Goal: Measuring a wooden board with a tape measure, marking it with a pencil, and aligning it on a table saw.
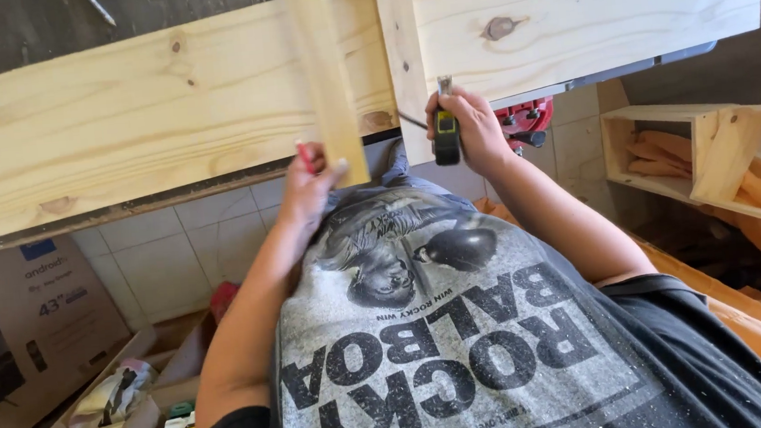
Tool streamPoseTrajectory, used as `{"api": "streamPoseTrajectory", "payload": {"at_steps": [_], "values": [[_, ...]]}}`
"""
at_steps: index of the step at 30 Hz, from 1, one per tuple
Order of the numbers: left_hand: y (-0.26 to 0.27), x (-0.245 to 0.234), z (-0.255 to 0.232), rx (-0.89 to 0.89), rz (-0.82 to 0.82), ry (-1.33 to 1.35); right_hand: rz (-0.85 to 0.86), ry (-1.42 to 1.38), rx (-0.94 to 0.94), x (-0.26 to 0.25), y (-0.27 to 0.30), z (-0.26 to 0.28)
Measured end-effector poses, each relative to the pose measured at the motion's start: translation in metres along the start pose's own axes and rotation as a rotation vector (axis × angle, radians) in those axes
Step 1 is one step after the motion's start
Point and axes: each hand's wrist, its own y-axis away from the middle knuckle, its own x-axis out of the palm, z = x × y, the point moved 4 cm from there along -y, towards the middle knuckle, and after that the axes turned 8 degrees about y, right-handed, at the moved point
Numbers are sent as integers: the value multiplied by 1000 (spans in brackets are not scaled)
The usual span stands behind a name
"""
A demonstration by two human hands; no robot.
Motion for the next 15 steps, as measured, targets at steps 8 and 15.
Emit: {"api": "streamPoseTrajectory", "payload": {"at_steps": [8,15], "values": [[-49,91,49,-76,91,-262,-329,-57,114,-42,-42,-23],[-34,121,12,-309,20,-961,-239,-70,304,-34,-39,-32]]}}
